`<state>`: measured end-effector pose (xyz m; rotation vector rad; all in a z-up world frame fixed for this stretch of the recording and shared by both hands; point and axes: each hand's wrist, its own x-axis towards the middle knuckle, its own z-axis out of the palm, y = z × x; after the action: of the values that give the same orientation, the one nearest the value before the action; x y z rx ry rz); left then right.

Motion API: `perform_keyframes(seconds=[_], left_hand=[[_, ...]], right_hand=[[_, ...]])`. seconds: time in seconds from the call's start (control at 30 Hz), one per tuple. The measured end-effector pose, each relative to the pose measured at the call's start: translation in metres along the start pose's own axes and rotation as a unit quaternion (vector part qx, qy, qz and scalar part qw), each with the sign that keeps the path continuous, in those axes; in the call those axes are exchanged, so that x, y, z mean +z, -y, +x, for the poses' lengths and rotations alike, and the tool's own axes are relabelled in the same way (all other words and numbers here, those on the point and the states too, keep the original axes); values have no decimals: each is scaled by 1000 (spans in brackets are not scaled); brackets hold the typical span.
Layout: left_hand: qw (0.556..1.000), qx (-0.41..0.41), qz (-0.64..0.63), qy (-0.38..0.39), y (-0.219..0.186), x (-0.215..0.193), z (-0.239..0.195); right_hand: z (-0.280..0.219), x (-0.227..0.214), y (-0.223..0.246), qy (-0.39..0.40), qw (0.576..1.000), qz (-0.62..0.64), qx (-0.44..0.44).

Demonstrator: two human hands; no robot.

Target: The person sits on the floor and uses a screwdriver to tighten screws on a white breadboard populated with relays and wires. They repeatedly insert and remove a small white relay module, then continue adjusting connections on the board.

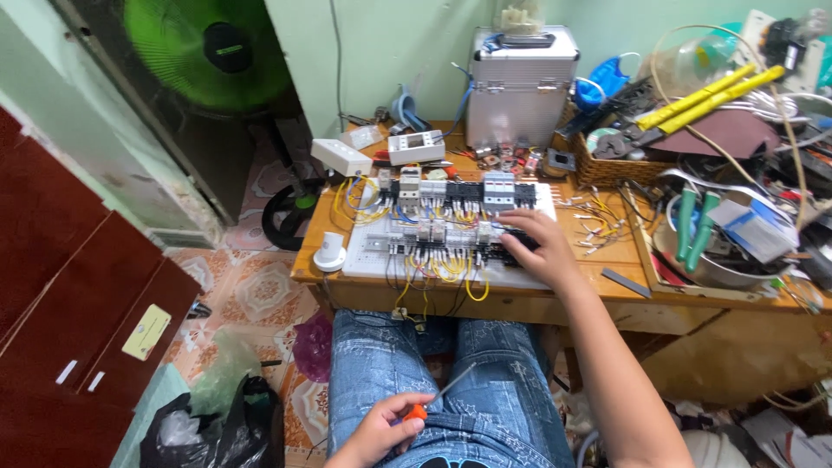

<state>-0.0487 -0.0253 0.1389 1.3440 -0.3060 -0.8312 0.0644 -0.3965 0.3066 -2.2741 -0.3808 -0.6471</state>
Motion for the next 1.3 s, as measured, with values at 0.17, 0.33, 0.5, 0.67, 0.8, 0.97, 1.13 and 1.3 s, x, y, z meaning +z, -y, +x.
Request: perform_keyframes(seconds=[0.17,0.33,0.5,0.67,0.8,0.97,1.13,1.3], left_hand=[[998,35,-44,-6,20,-9,3],[978,127,-160,-33,50,-23,9],[911,244,-312,-111,61,-27,2],[894,275,-313,-168,57,-25,1],[881,293,-301,-216,76,-35,-1],[847,336,-325,-254,82,-42,-6],[811,323,-345,-344,90,-42,-7],[827,261,-342,-362,62,-29,-8]], right_hand=[[-16,26,25,-229,966,-77,-89],[16,80,82,-256,945,-82,-187],[62,153,111,8,977,-102,-186],[88,211,144,193,957,-218,-10],[91,256,124,161,967,-196,13],[83,233,138,107,994,-23,2],[27,168,161,80,942,319,58],[-41,119,137,311,818,480,-56]])
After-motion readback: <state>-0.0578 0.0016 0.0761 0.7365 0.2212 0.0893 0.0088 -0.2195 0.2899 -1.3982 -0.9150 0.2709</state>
